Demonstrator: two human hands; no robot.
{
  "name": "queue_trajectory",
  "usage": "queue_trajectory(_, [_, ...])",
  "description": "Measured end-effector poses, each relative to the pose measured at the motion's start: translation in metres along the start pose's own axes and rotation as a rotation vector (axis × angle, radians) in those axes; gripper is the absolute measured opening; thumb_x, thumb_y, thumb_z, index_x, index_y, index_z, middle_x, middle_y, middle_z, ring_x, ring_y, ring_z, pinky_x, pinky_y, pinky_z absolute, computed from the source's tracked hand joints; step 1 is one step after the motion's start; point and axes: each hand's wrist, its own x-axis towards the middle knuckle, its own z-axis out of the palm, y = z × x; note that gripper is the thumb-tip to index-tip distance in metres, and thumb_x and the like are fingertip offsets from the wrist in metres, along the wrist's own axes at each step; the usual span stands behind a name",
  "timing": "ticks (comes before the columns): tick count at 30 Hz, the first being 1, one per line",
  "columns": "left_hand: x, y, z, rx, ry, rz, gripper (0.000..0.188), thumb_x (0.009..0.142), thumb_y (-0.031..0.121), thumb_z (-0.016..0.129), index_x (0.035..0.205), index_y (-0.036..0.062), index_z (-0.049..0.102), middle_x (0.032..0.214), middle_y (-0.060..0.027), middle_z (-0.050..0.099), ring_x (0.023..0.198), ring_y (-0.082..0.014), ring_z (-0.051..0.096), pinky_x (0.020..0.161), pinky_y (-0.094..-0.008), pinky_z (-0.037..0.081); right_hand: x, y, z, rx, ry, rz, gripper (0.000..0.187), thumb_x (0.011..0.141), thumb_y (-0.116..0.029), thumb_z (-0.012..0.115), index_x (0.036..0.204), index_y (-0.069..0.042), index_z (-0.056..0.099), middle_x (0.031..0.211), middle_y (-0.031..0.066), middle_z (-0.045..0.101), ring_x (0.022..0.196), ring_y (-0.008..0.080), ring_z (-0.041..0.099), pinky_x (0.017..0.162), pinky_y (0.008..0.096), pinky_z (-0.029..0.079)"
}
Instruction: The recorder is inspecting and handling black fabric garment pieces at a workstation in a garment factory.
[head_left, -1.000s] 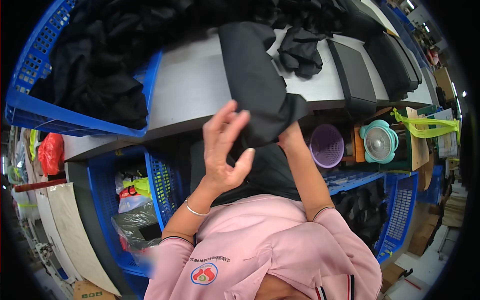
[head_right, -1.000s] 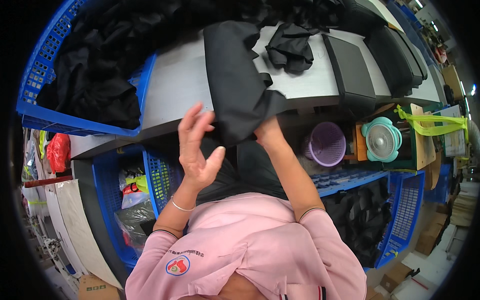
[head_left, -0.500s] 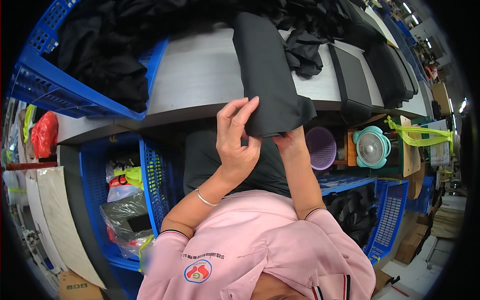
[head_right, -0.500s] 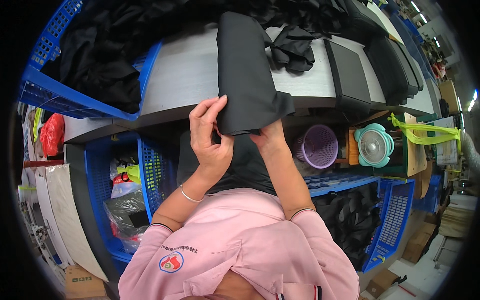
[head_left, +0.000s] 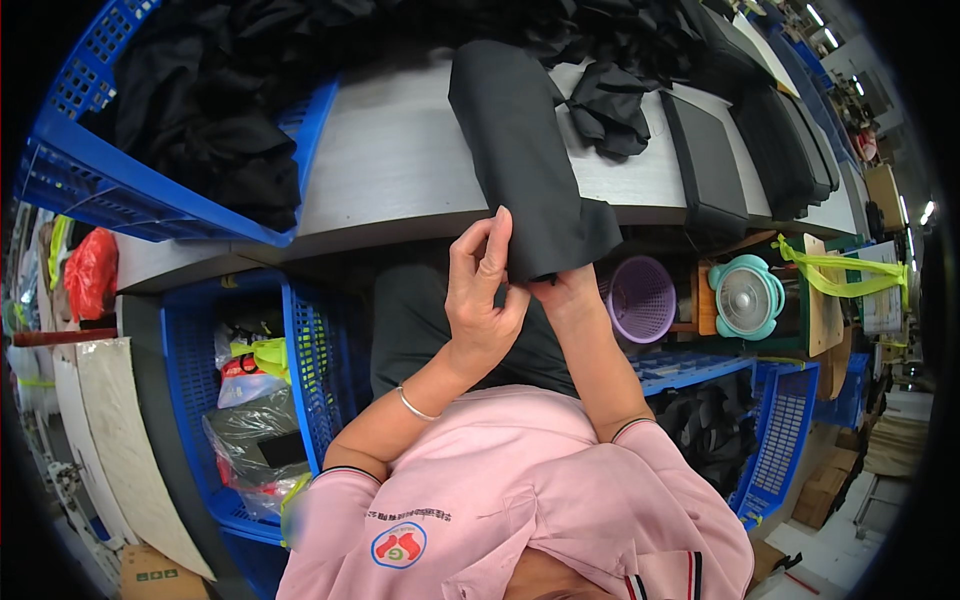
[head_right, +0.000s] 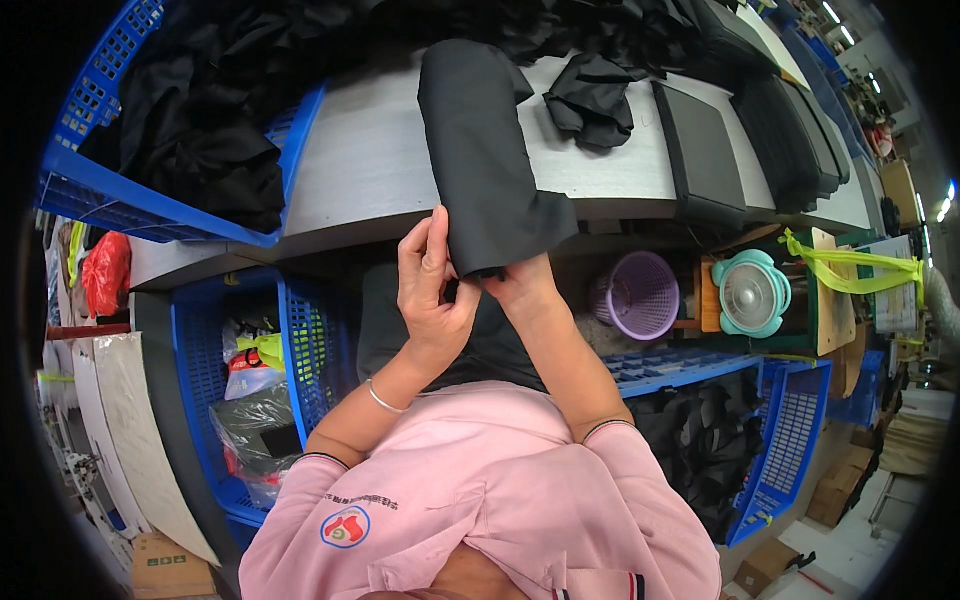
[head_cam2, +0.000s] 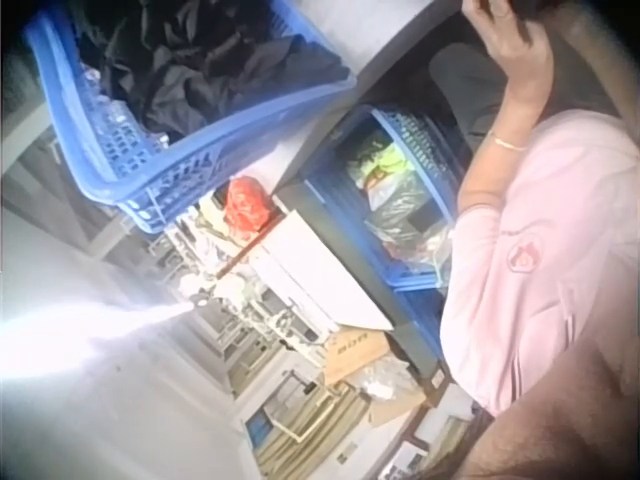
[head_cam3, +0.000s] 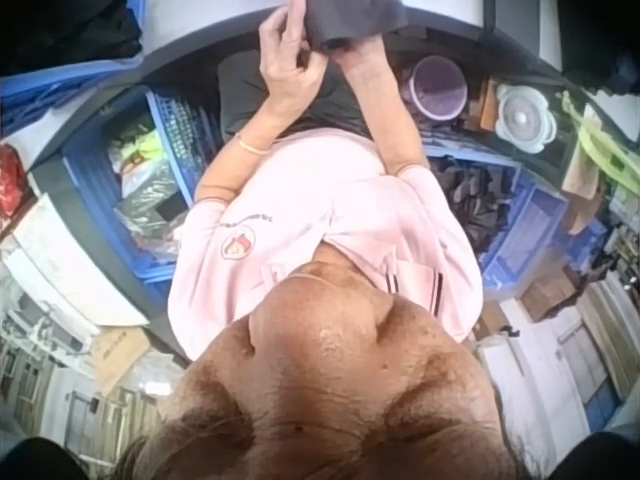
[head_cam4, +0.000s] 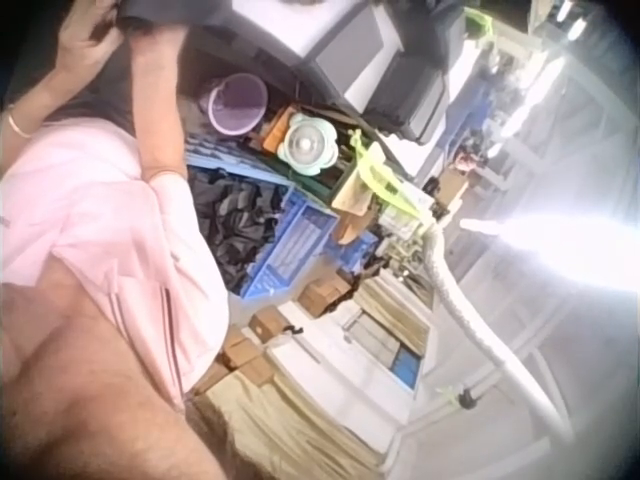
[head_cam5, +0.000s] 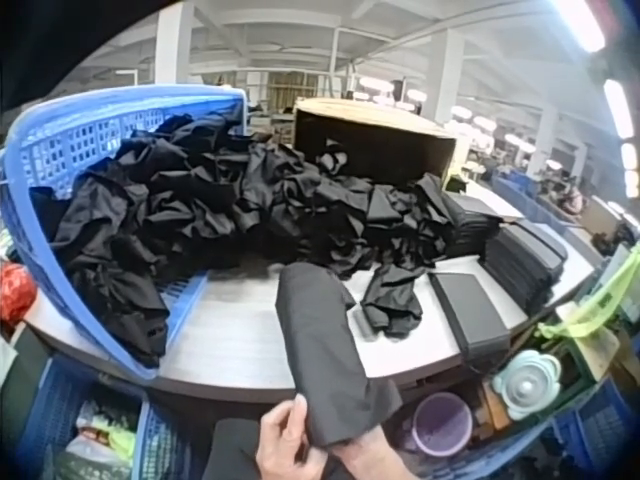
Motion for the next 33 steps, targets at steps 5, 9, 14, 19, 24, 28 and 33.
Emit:
queue_trajectory(5, [0.002, 0.002, -0.013, -0.186, -0.007, -0.067, 0.073, 0.077, -0.011, 0.063, 0.146, 0.0071, 0.050, 0.129, -0.0134, 0.055, 0.090, -0.0181, 0.061, 0.070, -0.0265, 0.054, 0.000, -0.003, 0.003, -0.202, -0.027, 0.022, 0.036, 0.096, -0.025, 0.063, 0.124, -0.004, 0.058, 0.111, 0.0093, 0.066, 0.099, 0.0221, 0.067, 0.081, 0.0378, 0.060])
queue_trajectory(9, [0.002, -0.014, -0.024, -0.015, -0.018, -0.084, 0.055, 0.092, 0.003, 0.057, 0.146, 0.0024, 0.048, 0.120, -0.0131, 0.063, 0.088, -0.0126, 0.061, 0.073, -0.0260, 0.054, 0.018, 0.027, -0.018, -0.533, -0.005, -0.514, 0.029, 0.097, -0.016, 0.060, 0.122, 0.000, 0.057, 0.114, 0.0133, 0.064, 0.111, 0.0286, 0.061, 0.094, 0.0398, 0.052])
queue_trajectory(14, [-0.010, -0.040, -0.029, -0.280, 0.083, -0.644, 0.034, 0.099, 0.006, 0.045, 0.128, -0.0042, 0.061, 0.085, -0.0087, 0.069, 0.068, -0.0113, 0.062, 0.065, -0.0251, 0.052, 0.027, 0.006, -0.015, -1.739, -0.234, -0.739, 0.019, 0.092, -0.006, 0.056, 0.108, 0.004, 0.061, 0.110, 0.0232, 0.060, 0.103, 0.0412, 0.055, 0.094, 0.0443, 0.044])
queue_trajectory(19, [-0.027, -0.066, -0.013, -0.611, 0.116, -0.910, 0.029, 0.101, 0.013, 0.046, 0.112, -0.0032, 0.066, 0.090, -0.0093, 0.070, 0.074, -0.0142, 0.067, 0.064, -0.0262, 0.053, 0.039, 0.009, -0.021, -2.105, -0.262, -0.583, 0.030, 0.085, -0.009, 0.063, 0.115, -0.001, 0.064, 0.114, 0.0224, 0.062, 0.109, 0.0426, 0.057, 0.095, 0.0473, 0.046])
queue_trajectory(24, [-0.034, -0.067, 0.001, -0.629, 0.015, -0.877, 0.033, 0.102, 0.021, 0.054, 0.084, -0.0026, 0.069, 0.075, -0.0032, 0.067, 0.065, -0.0083, 0.059, 0.056, -0.0236, 0.043, 0.024, 0.024, 0.008, -2.345, -0.046, -0.528, 0.045, 0.077, -0.008, 0.063, 0.121, -0.005, 0.063, 0.113, 0.0211, 0.061, 0.107, 0.0415, 0.059, 0.098, 0.0514, 0.044])
queue_trajectory(28, [-0.042, -0.079, -0.002, -0.576, -0.137, -0.955, 0.037, 0.098, 0.015, 0.055, 0.064, 0.0015, 0.063, 0.065, 0.0022, 0.060, 0.060, -0.0044, 0.050, 0.051, -0.0238, 0.036, 0.016, 0.033, 0.016, -2.356, -0.050, -0.625, 0.054, 0.075, -0.010, 0.065, 0.129, -0.010, 0.059, 0.121, 0.0190, 0.058, 0.109, 0.0400, 0.059, 0.100, 0.0606, 0.038])
queue_trajectory(33, [-0.040, -0.091, 0.009, -0.665, -0.159, -1.051, 0.037, 0.099, 0.015, 0.055, 0.066, -0.0005, 0.061, 0.068, 0.0041, 0.059, 0.062, -0.0034, 0.046, 0.051, -0.0255, 0.034, 0.026, 0.036, -0.006, -2.269, -0.140, -0.581, 0.056, 0.073, -0.011, 0.068, 0.128, -0.009, 0.060, 0.127, 0.0141, 0.054, 0.127, 0.0365, 0.048, 0.104, 0.0698, 0.027])
